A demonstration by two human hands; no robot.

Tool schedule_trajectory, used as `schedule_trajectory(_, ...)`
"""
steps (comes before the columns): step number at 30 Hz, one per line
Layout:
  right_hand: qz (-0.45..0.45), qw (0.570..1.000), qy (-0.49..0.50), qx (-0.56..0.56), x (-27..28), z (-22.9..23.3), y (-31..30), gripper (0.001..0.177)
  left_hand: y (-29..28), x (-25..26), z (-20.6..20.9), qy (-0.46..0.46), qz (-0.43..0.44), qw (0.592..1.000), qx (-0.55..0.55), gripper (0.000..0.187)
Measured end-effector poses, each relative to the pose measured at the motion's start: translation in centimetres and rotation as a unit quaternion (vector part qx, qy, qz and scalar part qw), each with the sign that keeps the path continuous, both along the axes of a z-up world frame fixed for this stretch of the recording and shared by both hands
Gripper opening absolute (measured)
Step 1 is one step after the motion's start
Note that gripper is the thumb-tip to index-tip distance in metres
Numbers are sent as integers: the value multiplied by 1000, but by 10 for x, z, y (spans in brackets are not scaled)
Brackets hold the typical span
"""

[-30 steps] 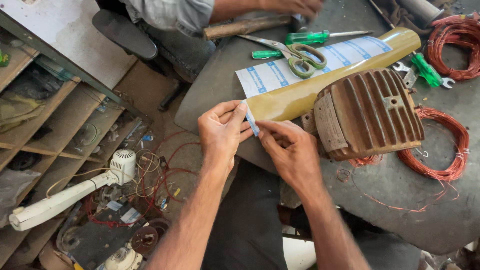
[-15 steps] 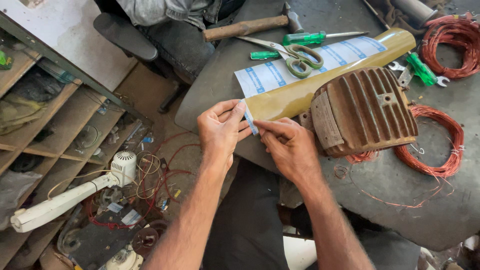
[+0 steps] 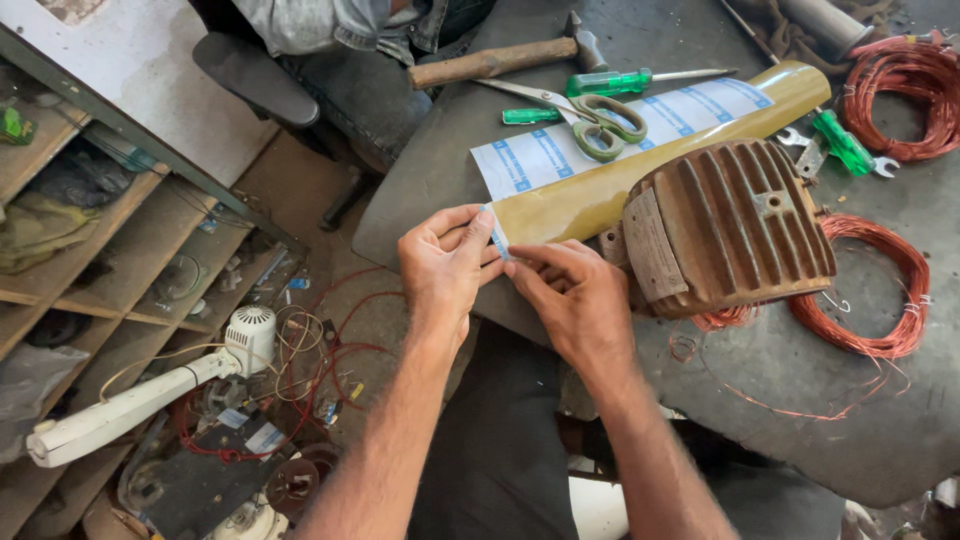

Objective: The person cuts strips of insulating tape with scissors and inserts them into the slots of a motor stator. They peel the backing from the tape and carefully place it between copper windings, then rotate the stator to access additional slots.

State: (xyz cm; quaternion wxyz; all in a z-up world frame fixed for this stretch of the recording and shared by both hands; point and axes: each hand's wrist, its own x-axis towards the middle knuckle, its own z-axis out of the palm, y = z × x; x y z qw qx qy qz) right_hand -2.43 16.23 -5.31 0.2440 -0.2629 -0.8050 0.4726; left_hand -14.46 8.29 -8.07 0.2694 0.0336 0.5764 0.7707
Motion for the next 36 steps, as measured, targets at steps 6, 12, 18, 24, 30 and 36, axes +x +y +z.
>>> schedule_trajectory(6, -4, 1000, -17, 24, 1, 5, -3, 24, -1, 0, 2, -1, -2, 1000, 7, 31)
schedule_trajectory(12, -9, 1000, -18, 14, 1, 6, -4, 24, -2, 2, 7, 7, -5, 1000, -17, 32)
schedule_trajectory(18, -8, 1000, 0, -19, 1, 0, -1, 21, -1, 2, 5, 9, -6, 1000, 1, 31)
schedule_trajectory(24, 32, 998, 33, -50, 8, -10, 5, 23, 1, 2, 1, 12, -2, 1000, 15, 30)
schedule_trajectory(30, 64, 991, 76, -92, 7, -18, 10, 23, 2, 2, -2, 13, 3, 1000, 19, 29)
schedule_trajectory(36, 22, 996, 63, -58, 4, -15, 3, 29, 1, 3, -1, 10, 1, 1000, 14, 29)
